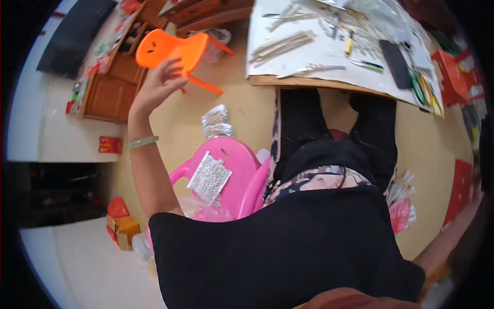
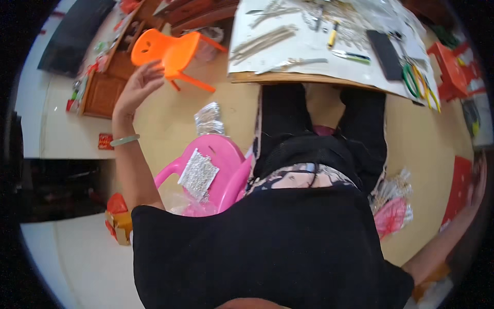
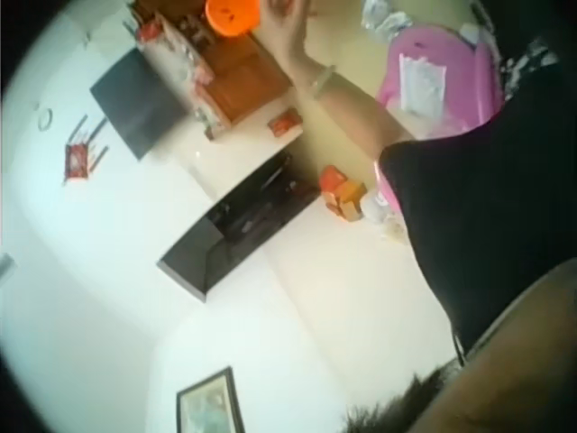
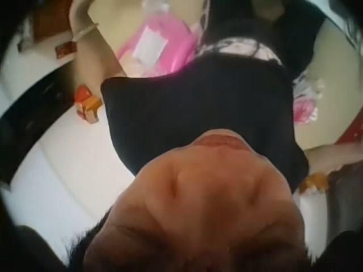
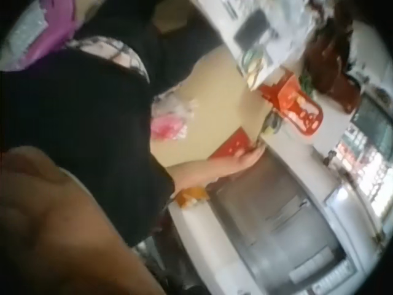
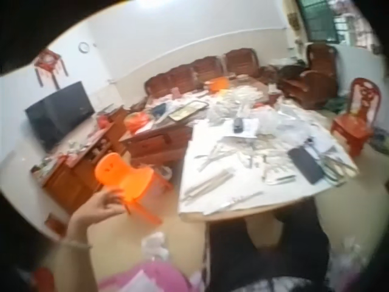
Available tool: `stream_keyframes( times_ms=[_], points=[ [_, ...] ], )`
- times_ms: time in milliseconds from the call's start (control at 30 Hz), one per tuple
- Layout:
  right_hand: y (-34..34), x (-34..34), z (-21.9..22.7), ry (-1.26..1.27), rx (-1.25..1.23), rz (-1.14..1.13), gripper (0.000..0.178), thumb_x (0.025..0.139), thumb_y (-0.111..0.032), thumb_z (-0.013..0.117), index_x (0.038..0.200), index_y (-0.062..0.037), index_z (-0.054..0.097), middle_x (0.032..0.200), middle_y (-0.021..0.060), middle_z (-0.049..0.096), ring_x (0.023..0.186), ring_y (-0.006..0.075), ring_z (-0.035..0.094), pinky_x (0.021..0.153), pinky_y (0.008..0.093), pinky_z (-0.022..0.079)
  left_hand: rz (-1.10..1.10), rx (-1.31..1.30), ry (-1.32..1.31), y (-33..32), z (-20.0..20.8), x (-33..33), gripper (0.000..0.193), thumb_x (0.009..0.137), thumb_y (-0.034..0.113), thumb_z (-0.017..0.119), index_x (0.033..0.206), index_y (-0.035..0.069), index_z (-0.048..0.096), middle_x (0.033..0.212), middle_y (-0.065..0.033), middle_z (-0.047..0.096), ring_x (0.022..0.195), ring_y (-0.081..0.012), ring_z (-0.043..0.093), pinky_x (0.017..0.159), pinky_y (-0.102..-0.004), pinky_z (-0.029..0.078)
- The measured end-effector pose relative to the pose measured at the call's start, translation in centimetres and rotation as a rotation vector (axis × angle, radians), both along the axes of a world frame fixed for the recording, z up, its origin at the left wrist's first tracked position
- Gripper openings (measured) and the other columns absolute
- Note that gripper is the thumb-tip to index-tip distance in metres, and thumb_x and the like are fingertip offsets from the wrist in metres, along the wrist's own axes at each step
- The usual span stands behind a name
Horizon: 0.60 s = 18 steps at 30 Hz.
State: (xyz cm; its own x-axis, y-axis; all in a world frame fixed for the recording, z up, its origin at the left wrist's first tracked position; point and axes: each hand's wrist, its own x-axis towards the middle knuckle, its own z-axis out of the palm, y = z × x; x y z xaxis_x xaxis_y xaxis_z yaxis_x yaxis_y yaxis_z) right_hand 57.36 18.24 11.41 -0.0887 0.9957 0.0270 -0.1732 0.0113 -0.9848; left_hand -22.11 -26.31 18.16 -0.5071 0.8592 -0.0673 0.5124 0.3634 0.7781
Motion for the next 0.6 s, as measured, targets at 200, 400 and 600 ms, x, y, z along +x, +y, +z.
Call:
stream_keyframes(
  times_ms=[200, 400, 600],
  points=[
    [-10.9, -26.8, 7.4, -0.167, 0.238, 0.476, 0.027, 0.094, -0.016, 0.050, 0.118, -0.0031, 0.053, 0.076, -0.0034, 0.052, 0.058, 0.0014, 0.044, 0.052, 0.0154, 0.038, -0.826, 0.443, -0.456, 17.1, 0.4, 19.3, 0.076, 0.082, 0.015, 0.064, 0.142, 0.002, 0.019, 0.137, -0.0211, 0.039, 0.127, -0.0260, 0.039, 0.105, -0.0368, 0.030],
    [-11.6, -34.4, 8.2, -0.089, 0.470, 0.704, 0.024, 0.095, -0.016, 0.048, 0.111, -0.0004, 0.055, 0.076, -0.0011, 0.052, 0.059, 0.0032, 0.045, 0.052, 0.0157, 0.035, -1.140, 0.355, -1.127, 20.7, -2.8, 29.4, 0.048, 0.093, 0.020, 0.051, 0.130, -0.005, 0.035, 0.075, -0.0066, 0.060, 0.072, -0.0144, 0.058, 0.066, -0.0254, 0.046],
    [-5.0, -27.1, 5.7, -0.044, 0.313, 0.400, 0.034, 0.094, -0.014, 0.050, 0.124, 0.0010, 0.049, 0.082, -0.0019, 0.049, 0.069, 0.0022, 0.043, 0.062, 0.0148, 0.037, -0.811, 0.149, -1.277, 16.4, -4.2, 22.3, 0.035, 0.098, 0.025, 0.039, 0.108, -0.005, 0.054, 0.050, 0.0086, 0.022, 0.041, -0.0025, 0.021, 0.038, -0.0203, 0.017]
  ],
)
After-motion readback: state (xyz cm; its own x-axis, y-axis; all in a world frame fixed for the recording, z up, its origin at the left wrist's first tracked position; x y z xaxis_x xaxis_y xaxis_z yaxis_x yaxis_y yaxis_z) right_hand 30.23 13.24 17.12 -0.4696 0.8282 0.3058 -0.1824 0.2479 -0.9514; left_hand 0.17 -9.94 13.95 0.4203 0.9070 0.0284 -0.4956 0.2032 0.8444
